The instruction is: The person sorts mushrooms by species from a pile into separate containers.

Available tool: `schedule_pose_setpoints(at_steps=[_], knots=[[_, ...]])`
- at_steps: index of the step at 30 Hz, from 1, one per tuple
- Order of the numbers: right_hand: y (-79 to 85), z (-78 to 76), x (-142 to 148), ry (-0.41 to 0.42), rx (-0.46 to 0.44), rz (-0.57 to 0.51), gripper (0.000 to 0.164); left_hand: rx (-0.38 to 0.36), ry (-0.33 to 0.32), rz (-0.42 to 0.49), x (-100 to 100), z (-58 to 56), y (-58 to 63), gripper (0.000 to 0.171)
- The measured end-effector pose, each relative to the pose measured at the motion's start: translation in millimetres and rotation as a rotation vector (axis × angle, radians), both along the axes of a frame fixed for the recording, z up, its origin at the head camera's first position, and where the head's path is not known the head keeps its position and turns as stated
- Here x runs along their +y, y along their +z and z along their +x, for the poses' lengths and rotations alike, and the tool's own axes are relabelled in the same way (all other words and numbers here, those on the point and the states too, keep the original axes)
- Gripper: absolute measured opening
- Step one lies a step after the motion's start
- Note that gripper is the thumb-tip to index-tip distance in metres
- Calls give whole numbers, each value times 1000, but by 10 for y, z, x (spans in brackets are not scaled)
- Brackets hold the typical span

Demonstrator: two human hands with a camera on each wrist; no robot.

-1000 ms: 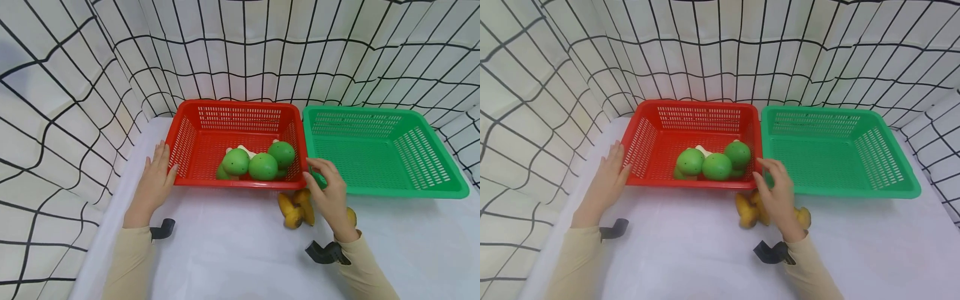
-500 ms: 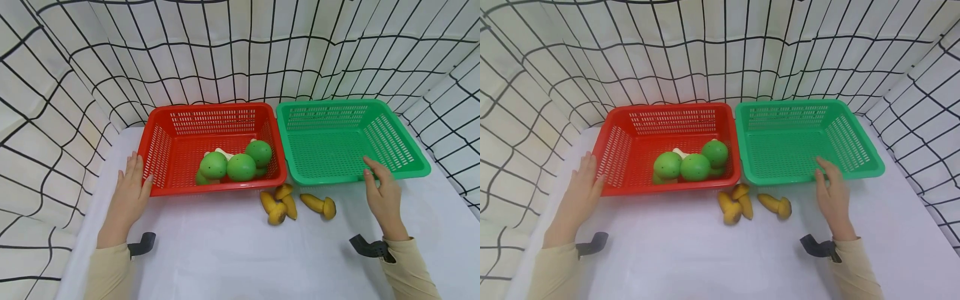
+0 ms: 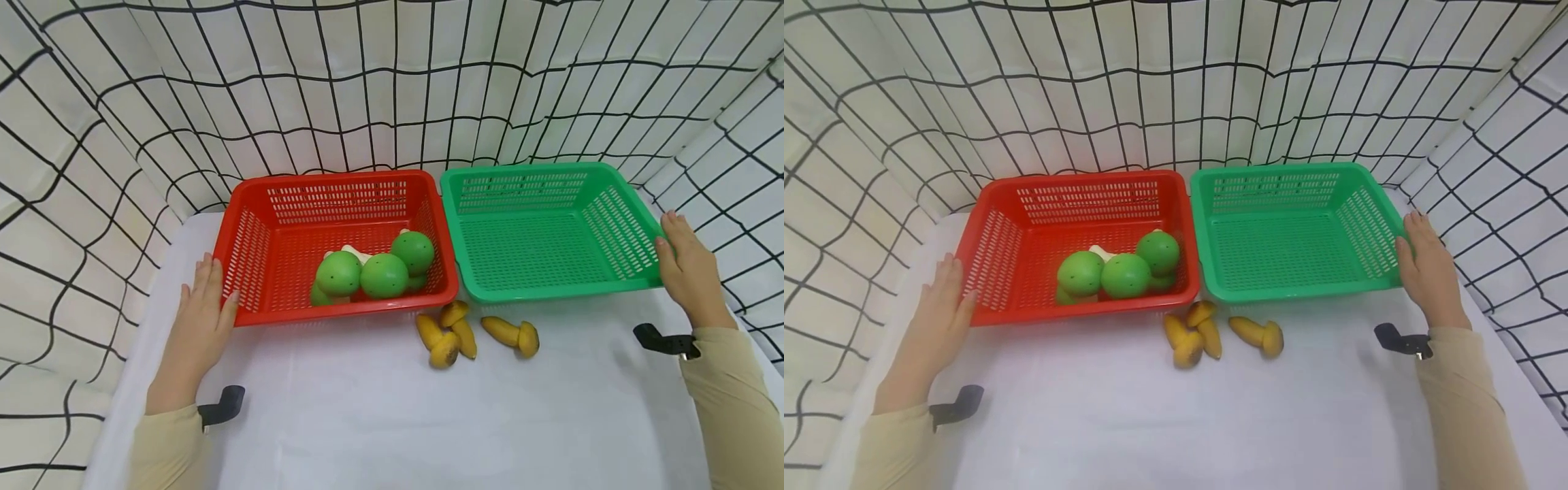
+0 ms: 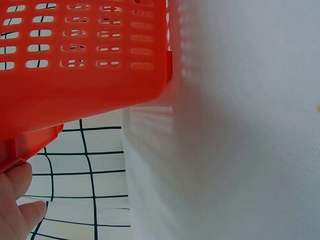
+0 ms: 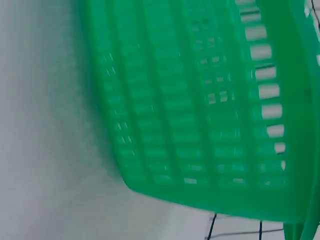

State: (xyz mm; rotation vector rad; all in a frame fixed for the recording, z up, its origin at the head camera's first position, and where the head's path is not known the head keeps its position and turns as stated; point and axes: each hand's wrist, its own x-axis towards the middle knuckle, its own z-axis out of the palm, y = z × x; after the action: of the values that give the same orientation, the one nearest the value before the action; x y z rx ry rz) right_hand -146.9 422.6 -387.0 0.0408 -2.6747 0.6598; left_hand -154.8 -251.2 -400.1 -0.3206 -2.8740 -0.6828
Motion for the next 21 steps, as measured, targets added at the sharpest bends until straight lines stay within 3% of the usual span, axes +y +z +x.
schedule_pose_setpoints(at_steps=[4,9,15,21], knots=[[-3,-148,176,65,-130,49,52,-4,1,3,6,15,12,62],[-46,-209,233,108,-228,107,55,-8,-8,6,34,25,30,62],[-68,-210,219,137,-232,190,57,3,-8,-3,29,33,39,61],[-68,-214,198,143,-191,195,55,5,-7,-13,-5,6,6,63]])
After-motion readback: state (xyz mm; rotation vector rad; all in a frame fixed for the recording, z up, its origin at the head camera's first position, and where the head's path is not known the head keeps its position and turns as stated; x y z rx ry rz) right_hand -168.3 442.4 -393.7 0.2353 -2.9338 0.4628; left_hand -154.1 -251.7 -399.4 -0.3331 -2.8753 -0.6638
